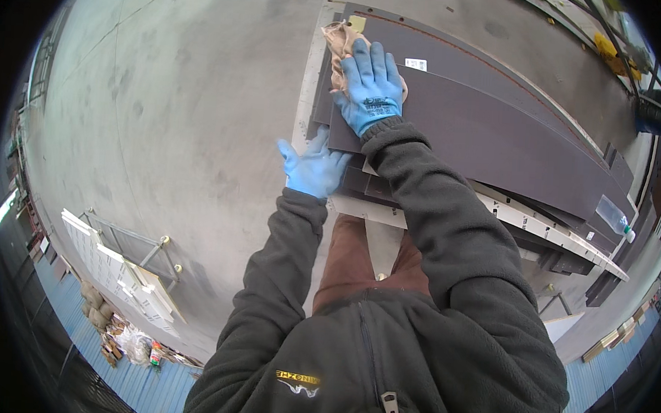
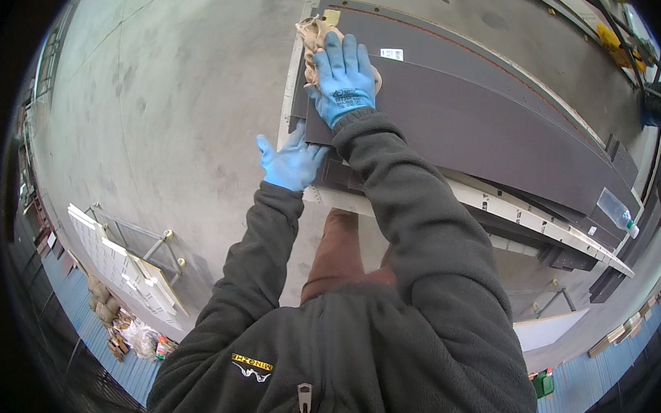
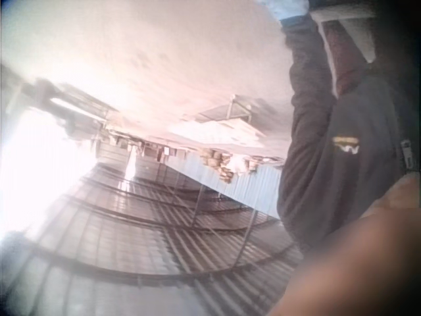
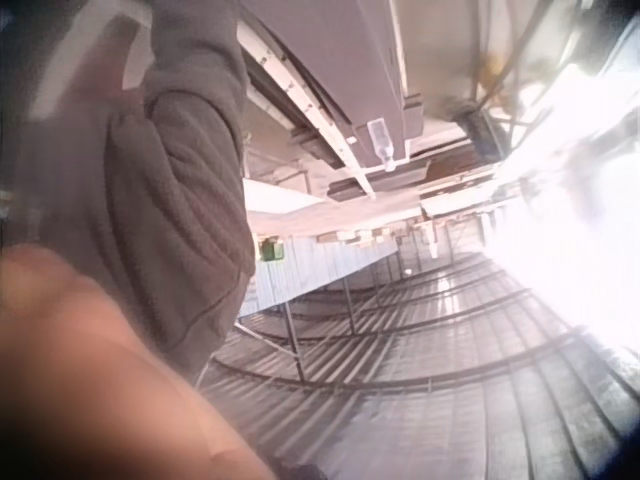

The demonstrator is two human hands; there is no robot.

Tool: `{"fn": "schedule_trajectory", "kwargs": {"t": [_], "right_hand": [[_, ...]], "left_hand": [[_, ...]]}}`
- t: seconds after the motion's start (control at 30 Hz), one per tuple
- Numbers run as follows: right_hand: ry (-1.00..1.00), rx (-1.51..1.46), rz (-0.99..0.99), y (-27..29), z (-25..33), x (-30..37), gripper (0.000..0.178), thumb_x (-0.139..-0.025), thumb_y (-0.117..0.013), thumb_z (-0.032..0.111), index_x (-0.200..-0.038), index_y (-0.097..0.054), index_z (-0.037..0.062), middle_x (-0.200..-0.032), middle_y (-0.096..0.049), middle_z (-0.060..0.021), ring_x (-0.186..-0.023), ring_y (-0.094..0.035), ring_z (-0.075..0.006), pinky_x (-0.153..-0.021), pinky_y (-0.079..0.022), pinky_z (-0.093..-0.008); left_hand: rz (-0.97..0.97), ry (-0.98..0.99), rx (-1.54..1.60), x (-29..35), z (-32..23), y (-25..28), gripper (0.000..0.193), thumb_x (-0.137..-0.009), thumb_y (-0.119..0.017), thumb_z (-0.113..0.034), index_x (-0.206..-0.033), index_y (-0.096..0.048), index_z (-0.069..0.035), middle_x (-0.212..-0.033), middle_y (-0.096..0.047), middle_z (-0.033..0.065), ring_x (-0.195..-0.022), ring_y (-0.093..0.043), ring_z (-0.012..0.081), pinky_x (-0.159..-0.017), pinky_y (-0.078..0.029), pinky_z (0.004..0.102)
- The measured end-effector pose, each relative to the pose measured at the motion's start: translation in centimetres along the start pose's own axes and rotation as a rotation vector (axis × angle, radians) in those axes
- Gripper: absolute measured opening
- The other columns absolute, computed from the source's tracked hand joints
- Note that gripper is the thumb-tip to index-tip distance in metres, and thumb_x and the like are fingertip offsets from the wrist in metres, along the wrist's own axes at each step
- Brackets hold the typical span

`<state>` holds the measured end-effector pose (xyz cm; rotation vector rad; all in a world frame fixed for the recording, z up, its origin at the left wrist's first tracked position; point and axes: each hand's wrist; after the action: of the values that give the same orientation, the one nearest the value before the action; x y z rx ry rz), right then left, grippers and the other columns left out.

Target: The person wipes the surface of large dark panels with a cloth, then flips each panel to wipe the other side. The person repeats this process for multiple panels, stacking them on a metal rack after cleaning.

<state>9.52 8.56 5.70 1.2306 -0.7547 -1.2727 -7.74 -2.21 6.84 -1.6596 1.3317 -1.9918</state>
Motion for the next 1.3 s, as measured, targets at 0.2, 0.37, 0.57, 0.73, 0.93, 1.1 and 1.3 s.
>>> {"fn": "schedule_trajectory", "kwargs": {"t": [0.2, 0.37, 0.57, 0.73, 0.93, 1.1, 1.3], "right_hand": [[0.089, -0.038, 0.1, 0.8, -0.3, -1.0, 0.066, -0.082, -0.081, 0.045, -0.133, -0.064, 0.0071, -0.153, -0.052, -0.0188, -0.145, -0.043, -0.0427, -0.124, -0.03, -0.0544], [0.251, -0.074, -0.039, -0.3, -0.6, -2.4, 0.067, -0.079, -0.08, 0.041, -0.134, -0.064, 0.0053, -0.151, -0.055, -0.02, -0.141, -0.047, -0.0392, -0.123, -0.032, -0.0525], [0.349, -0.114, 0.031, -0.2, 0.7, 1.8, 0.068, -0.082, -0.077, 0.039, -0.137, -0.064, 0.002, -0.154, -0.054, -0.0225, -0.147, -0.044, -0.0418, -0.126, -0.027, -0.0537], [0.432, -0.331, 0.063, 1.0, 2.3, 7.2, 0.057, -0.095, -0.066, 0.04, -0.134, -0.066, -0.0028, -0.151, -0.057, -0.0241, -0.148, -0.047, -0.0404, -0.127, -0.028, -0.0532], [0.438, -0.655, 0.105, 1.4, 1.8, 9.8, 0.058, -0.099, -0.061, 0.044, -0.13, -0.068, -0.0052, -0.144, -0.063, -0.0229, -0.144, -0.051, -0.0362, -0.127, -0.03, -0.0503], [0.543, -0.732, 0.17, 2.3, 0.0, 12.3, 0.041, -0.096, -0.065, 0.034, -0.118, -0.071, -0.0008, -0.116, -0.073, -0.0155, -0.12, -0.066, -0.0361, -0.116, -0.041, -0.0485], [0.004, -0.978, 0.602, 9.5, -4.5, 23.7, 0.029, -0.103, -0.056, 0.027, -0.112, -0.072, 0.0054, -0.099, -0.073, -0.011, -0.096, -0.068, -0.0281, -0.087, -0.054, -0.042]], "left_hand": [[-0.071, -0.038, -0.008, -0.5, 0.9, 1.1, 0.131, -0.082, -0.042, -0.097, -0.168, -0.011, -0.002, -0.171, -0.026, 0.0191, -0.159, -0.021, 0.0402, -0.132, -0.01, 0.0536], [-0.06, -0.057, -0.175, -0.3, 1.2, 0.7, 0.137, -0.078, -0.044, -0.099, -0.168, -0.011, -0.002, -0.173, -0.02, 0.0186, -0.159, -0.018, 0.0409, -0.132, -0.009, 0.0546], [-0.094, -0.041, 0.049, -0.5, 0.9, 1.4, 0.14, -0.074, -0.041, -0.103, -0.168, -0.015, -0.003, -0.168, -0.028, 0.0245, -0.155, -0.026, 0.0433, -0.13, -0.021, 0.0536], [0.303, 0.049, 0.211, -1.2, -0.3, 4.6, 0.135, -0.074, -0.037, -0.104, -0.162, -0.031, -0.002, -0.156, -0.047, 0.0188, -0.139, -0.048, 0.038, -0.118, -0.038, 0.055], [-0.105, -0.164, -0.175, -1.2, -0.5, 4.6, 0.138, -0.073, -0.029, -0.106, -0.162, -0.031, -0.002, -0.16, -0.043, 0.0217, -0.141, -0.047, 0.0394, -0.118, -0.038, 0.0561], [-0.068, -0.074, -0.14, -0.1, -0.5, 2.7, 0.142, -0.073, -0.031, -0.106, -0.162, -0.028, 0.005, -0.162, -0.035, 0.0308, -0.146, -0.04, 0.0452, -0.121, -0.033, 0.0602], [-0.186, -0.129, -0.144, -0.1, -1.4, 1.5, 0.137, -0.077, -0.04, -0.101, -0.168, -0.016, -0.002, -0.169, -0.03, 0.0234, -0.155, -0.031, 0.0416, -0.128, -0.017, 0.0609]]}}
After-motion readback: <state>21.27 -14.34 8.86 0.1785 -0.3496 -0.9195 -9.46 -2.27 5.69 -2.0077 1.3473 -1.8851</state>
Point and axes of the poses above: each hand's wrist, its own x-axis away from the middle knuckle, its own y-axis out of the back of the hand, z = x × y
